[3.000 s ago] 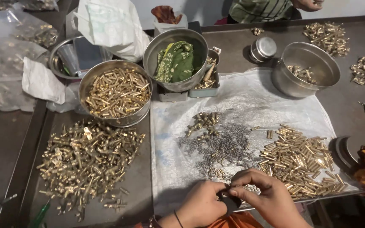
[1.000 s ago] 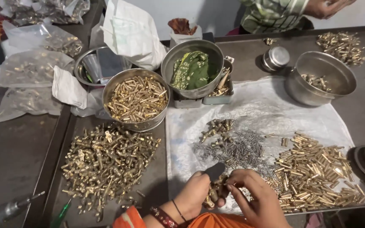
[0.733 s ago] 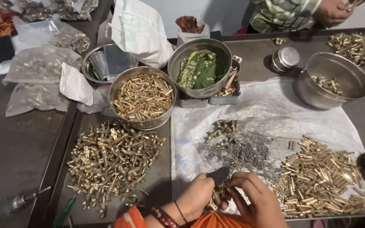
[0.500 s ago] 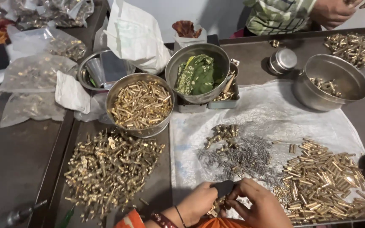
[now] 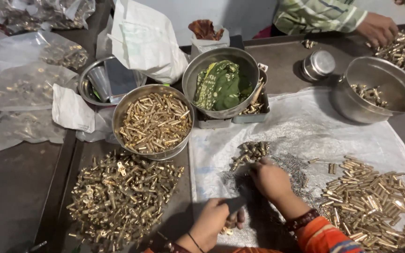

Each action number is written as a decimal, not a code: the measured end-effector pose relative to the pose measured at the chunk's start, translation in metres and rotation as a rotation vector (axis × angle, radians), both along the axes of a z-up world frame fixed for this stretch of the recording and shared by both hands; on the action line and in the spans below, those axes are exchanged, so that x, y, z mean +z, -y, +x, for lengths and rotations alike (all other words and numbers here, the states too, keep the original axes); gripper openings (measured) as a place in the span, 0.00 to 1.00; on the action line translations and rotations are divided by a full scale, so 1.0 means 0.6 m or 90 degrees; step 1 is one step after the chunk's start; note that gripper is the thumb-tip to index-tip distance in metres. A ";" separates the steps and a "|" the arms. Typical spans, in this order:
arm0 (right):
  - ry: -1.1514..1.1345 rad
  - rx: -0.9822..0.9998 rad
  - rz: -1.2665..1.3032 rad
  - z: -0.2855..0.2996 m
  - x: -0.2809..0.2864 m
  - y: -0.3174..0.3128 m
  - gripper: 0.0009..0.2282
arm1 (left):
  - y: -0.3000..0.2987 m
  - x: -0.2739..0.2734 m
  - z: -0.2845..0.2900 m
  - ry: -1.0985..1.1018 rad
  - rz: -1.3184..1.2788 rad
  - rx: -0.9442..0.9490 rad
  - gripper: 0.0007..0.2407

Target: The recorder is sorting and assembling small metal components at a workbench, placing metal pins and sleeves into brackets.

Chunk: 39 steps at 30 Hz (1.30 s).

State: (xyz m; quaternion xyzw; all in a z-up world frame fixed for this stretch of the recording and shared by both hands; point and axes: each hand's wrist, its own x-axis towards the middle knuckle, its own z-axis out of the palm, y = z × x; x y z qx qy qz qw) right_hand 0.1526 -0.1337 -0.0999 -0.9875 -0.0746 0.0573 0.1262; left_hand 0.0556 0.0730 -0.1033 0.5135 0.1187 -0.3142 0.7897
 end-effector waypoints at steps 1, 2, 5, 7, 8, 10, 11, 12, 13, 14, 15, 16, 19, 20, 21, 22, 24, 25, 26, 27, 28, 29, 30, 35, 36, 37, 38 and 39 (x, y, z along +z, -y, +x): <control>-0.005 0.000 -0.001 -0.007 0.004 0.003 0.12 | 0.000 0.009 0.000 -0.005 -0.001 0.000 0.14; 0.026 -0.010 0.009 -0.015 0.008 0.005 0.11 | 0.000 0.019 0.000 -0.008 -0.043 0.019 0.11; 0.086 -0.022 0.147 -0.058 0.080 0.001 0.10 | -0.006 0.080 0.008 -0.032 -0.088 0.027 0.07; 0.110 -0.027 0.272 -0.098 0.140 0.001 0.11 | -0.005 0.122 0.010 -0.060 -0.093 0.012 0.11; 0.091 0.010 0.383 -0.119 0.167 0.002 0.13 | -0.003 0.139 0.010 -0.089 -0.161 0.028 0.10; 0.079 0.040 0.492 -0.140 0.163 0.027 0.15 | 0.005 0.143 0.010 -0.115 -0.229 0.035 0.12; 0.090 -0.037 0.451 -0.143 0.131 0.049 0.14 | 0.009 0.130 0.006 -0.072 -0.216 0.017 0.11; 0.100 -0.115 0.408 -0.145 0.099 0.072 0.12 | 0.013 0.117 0.003 -0.029 -0.204 -0.002 0.10; 0.098 -0.119 0.407 -0.160 0.078 0.085 0.12 | 0.015 0.106 -0.004 -0.033 -0.204 -0.005 0.10; -0.017 -0.144 0.265 -0.174 0.057 0.099 0.12 | 0.017 0.095 -0.010 -0.004 -0.155 -0.023 0.09; -0.126 -0.167 0.123 -0.181 0.038 0.112 0.11 | 0.018 0.085 -0.010 0.030 -0.107 -0.040 0.09; -0.124 -0.169 0.124 -0.192 0.023 0.109 0.11 | 0.020 0.083 -0.010 0.032 -0.107 -0.042 0.09; -0.011 -0.014 0.143 -0.229 0.009 0.088 0.11 | 0.021 0.069 -0.021 -0.006 0.008 -0.009 0.09; -0.021 -0.007 0.137 -0.233 0.025 0.072 0.13 | 0.019 0.061 -0.024 0.014 -0.014 0.003 0.09; -0.030 0.000 0.131 -0.237 0.041 0.055 0.14 | 0.017 0.052 -0.026 0.034 -0.037 0.015 0.11; -0.030 0.000 0.133 -0.236 0.039 0.053 0.14 | 0.017 0.068 -0.027 0.033 -0.034 0.015 0.11; -0.016 0.092 0.203 -0.235 0.035 0.049 0.12 | 0.015 0.098 -0.031 0.021 -0.007 0.009 0.10; -0.017 0.092 0.204 -0.239 0.029 0.038 0.12 | 0.014 0.084 -0.034 0.020 -0.006 0.008 0.10; -0.017 0.097 0.165 -0.242 0.023 0.026 0.10 | 0.012 0.071 -0.037 0.075 0.005 -0.018 0.08; -0.016 0.102 0.124 -0.245 0.017 0.016 0.10 | 0.012 0.057 -0.039 0.131 0.015 -0.044 0.06; -0.016 0.102 0.124 -0.245 -0.009 0.022 0.10 | 0.014 0.049 -0.040 0.131 0.015 -0.044 0.06; 0.006 0.128 0.095 -0.245 -0.035 0.028 0.10 | 0.016 0.041 -0.040 0.134 0.048 -0.042 0.06; 0.028 0.154 0.067 -0.244 -0.061 0.034 0.10 | 0.018 0.033 -0.040 0.137 0.082 -0.040 0.06; -0.036 -0.043 0.159 -0.224 0.051 0.026 0.10 | 0.016 0.042 -0.032 0.076 -0.023 -0.057 0.08; -0.083 -0.177 0.263 -0.217 0.092 0.022 0.13 | 0.014 0.053 -0.031 0.031 -0.044 -0.066 0.10; -0.084 -0.179 0.262 -0.216 0.095 0.025 0.13 | 0.014 0.040 -0.032 0.029 -0.045 -0.068 0.10; -0.106 -0.195 0.494 -0.216 0.097 0.028 0.11 | 0.014 0.026 -0.033 0.088 -0.045 -0.068 0.11; -0.122 -0.207 0.727 -0.213 0.101 0.033 0.09 | 0.015 0.013 -0.032 0.149 -0.047 -0.069 0.13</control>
